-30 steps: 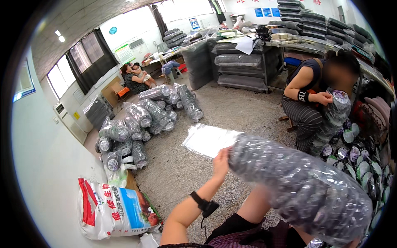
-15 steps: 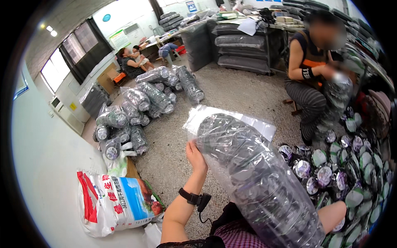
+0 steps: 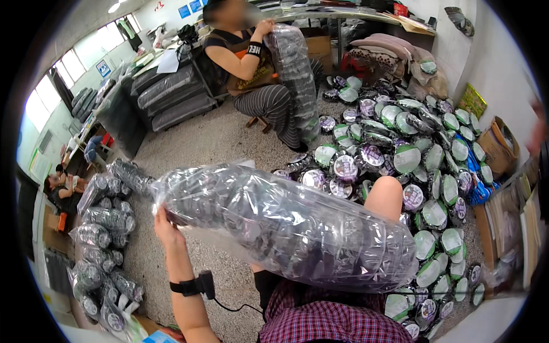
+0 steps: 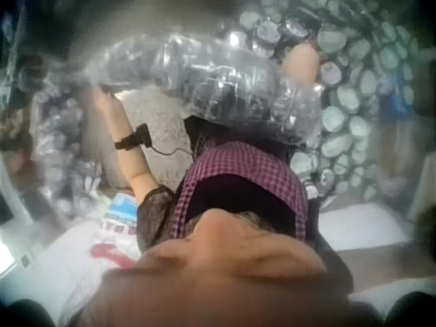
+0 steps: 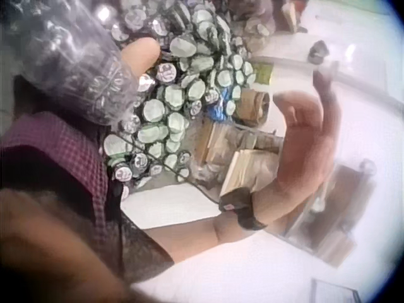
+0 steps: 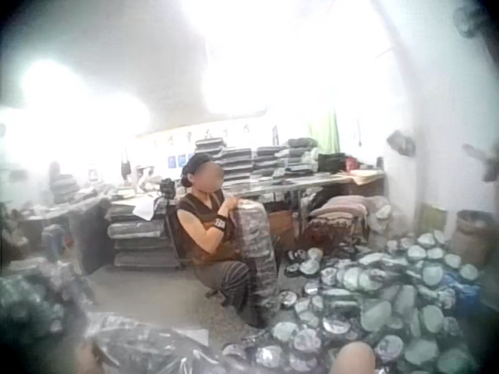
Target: The person picks up individual circular packaged items from a large pile on the floor and places them one by one into clear plastic bags, eventually filling a larger bag with several stacks of items.
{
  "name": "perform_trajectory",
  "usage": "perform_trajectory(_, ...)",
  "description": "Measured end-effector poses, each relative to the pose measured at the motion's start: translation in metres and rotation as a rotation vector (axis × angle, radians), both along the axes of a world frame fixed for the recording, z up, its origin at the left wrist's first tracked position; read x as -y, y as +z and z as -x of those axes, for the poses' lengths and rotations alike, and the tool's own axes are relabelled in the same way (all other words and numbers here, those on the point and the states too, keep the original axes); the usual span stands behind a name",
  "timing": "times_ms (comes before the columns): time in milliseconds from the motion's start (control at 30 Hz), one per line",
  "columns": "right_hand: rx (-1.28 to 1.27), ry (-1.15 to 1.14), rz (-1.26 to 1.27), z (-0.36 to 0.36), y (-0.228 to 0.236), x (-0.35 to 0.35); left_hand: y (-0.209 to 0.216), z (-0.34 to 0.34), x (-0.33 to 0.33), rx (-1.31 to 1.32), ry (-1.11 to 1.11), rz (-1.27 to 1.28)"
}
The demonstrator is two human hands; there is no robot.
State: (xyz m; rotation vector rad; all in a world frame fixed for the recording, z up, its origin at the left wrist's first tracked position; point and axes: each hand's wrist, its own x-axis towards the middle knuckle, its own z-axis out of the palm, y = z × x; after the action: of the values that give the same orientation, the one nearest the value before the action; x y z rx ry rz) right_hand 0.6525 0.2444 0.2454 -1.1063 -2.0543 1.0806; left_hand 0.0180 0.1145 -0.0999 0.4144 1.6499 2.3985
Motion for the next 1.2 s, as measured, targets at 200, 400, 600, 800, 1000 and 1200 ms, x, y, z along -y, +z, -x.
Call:
perform_trajectory(200,0.066,0.539,0.233,0.185,-0.133,-0.084,-0.023,-0.057,0.031,0.147,-0.022,0.153)
perform_trajectory(400,-0.056,0.67,0.411,0.332,-0.295,-0.093,-0.052,-0.14,0.038,0.308,-0.509,-0.096)
perform_trajectory(600,-0.124,0.888,0.388,0.406,-0.33,-0.083,-0.055,-0.097,0.032,0.203,-0.273,-0.158)
perform_trajectory(800,0.042,0.988,-0.009,0.376,-0.327,-0.034,-0.005,-0.101,-0.012,0.217,-0.389,-0.226)
perform_trajectory(1000,-0.182,0.719,0.586,0.414,-0.321,-0.08,-0.011,-0.076,0.005,0.444,-0.478,-0.258)
perform_trajectory(1200,-0.144,0.636,0.68,0.423,-0.346,-0.121,0.019,-0.076,0.01,0.611,-0.576,0.002)
